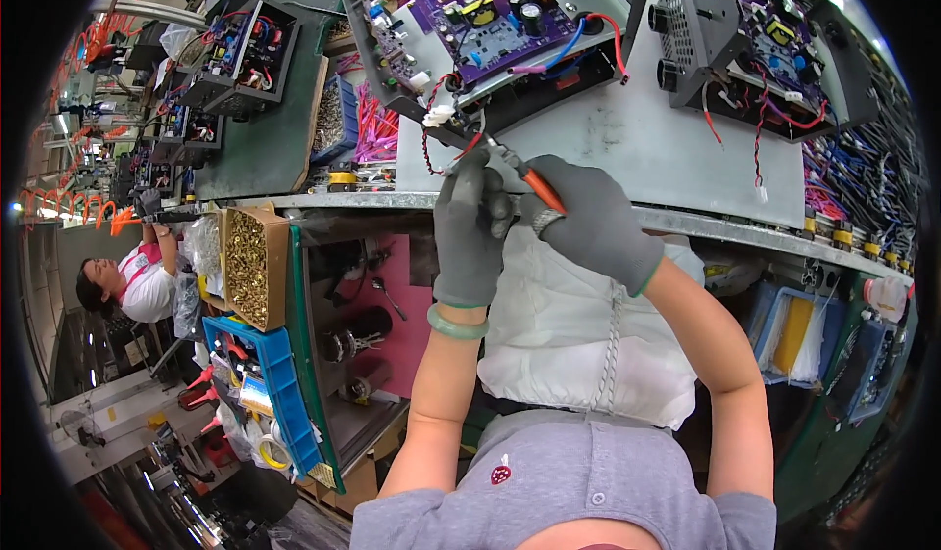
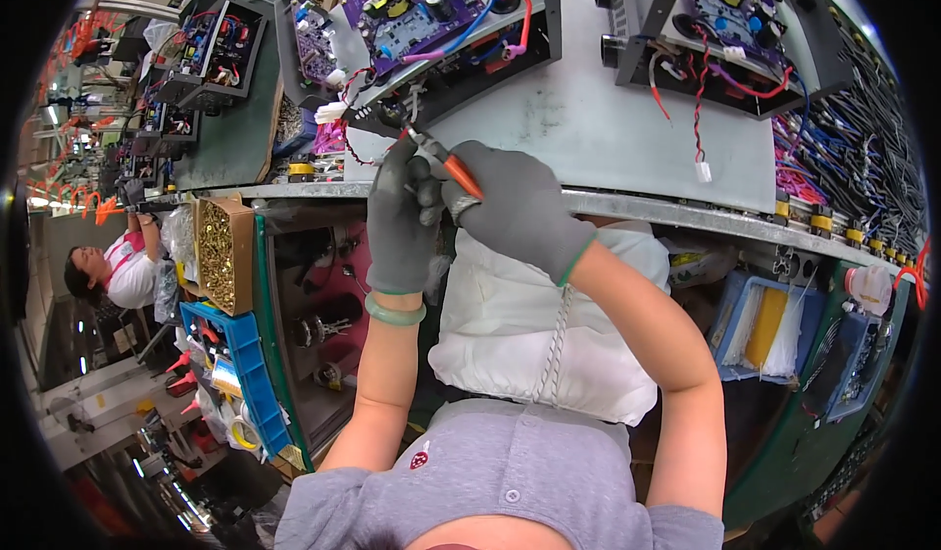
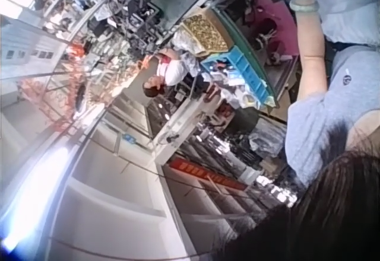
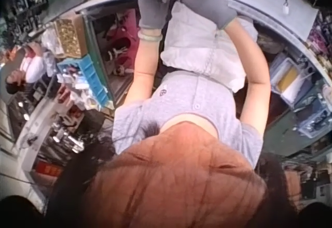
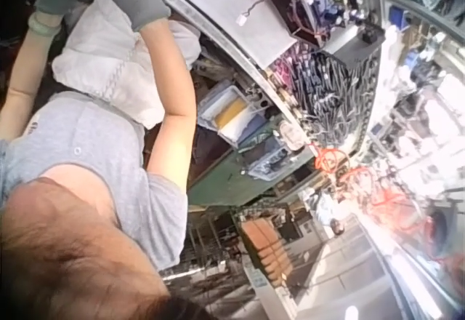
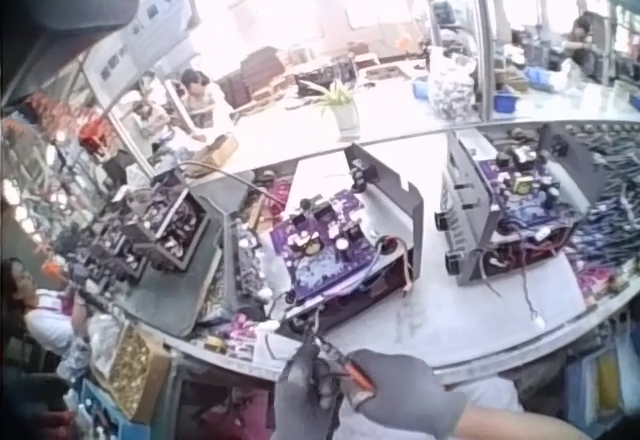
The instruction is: Assemble and wire electronic components inside a metal chassis.
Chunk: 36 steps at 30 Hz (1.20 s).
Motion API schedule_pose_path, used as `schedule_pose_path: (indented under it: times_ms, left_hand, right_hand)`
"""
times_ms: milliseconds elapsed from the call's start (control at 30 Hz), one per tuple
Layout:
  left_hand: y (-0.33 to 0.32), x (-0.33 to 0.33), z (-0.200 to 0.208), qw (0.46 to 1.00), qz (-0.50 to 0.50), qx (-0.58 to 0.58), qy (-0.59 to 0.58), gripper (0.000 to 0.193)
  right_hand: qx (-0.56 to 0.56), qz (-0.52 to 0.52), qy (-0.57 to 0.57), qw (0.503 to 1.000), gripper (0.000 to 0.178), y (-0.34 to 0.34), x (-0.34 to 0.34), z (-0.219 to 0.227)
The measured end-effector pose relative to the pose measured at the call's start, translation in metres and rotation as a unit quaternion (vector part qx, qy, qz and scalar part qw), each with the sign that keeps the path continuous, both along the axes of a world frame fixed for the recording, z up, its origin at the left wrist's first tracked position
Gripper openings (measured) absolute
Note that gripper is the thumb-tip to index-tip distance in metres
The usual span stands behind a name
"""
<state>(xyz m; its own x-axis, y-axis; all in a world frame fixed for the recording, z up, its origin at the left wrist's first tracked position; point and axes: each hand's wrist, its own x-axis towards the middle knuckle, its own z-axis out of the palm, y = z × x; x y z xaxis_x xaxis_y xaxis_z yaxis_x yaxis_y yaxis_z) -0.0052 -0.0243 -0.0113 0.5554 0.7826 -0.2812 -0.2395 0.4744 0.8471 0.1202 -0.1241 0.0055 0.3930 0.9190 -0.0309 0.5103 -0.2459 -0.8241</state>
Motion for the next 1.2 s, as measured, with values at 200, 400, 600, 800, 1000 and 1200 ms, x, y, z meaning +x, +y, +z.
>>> schedule_pose_path:
  times_ms: [200,400,600,800,1000,1200]
  left_hand:
    - [0.011,0.011,0.009,0.995,0.043,-0.085,-0.031,0.023]
    - [0.015,-0.008,-0.009,0.994,0.019,-0.086,-0.068,0.025]
    - [0.012,-0.01,-0.009,0.991,-0.035,-0.071,-0.109,0.026]
    - [0.016,-0.01,-0.014,0.991,-0.051,-0.072,-0.102,0.029]
    - [0.006,0.009,0.009,0.998,0.033,-0.032,-0.039,0.029]
    - [0.015,0.025,0.008,0.991,0.049,-0.115,-0.04,0.021]
  right_hand:
    - [0.001,-0.003,-0.005,1.0,0.036,0.029,0.001,-0.002]
    - [-0.055,-0.006,0.11,0.992,0.037,0.049,-0.003,0.006]
    - [-0.038,-0.01,0.144,0.989,0.038,0.047,-0.005,0.008]
    - [-0.011,-0.029,0.057,0.998,0.033,0.045,-0.006,-0.005]
    - [-0.042,0.027,-0.093,0.994,0.028,0.016,0.021,0.005]
    - [-0.071,0.079,-0.106,0.989,0.026,0.017,0.04,0.02]
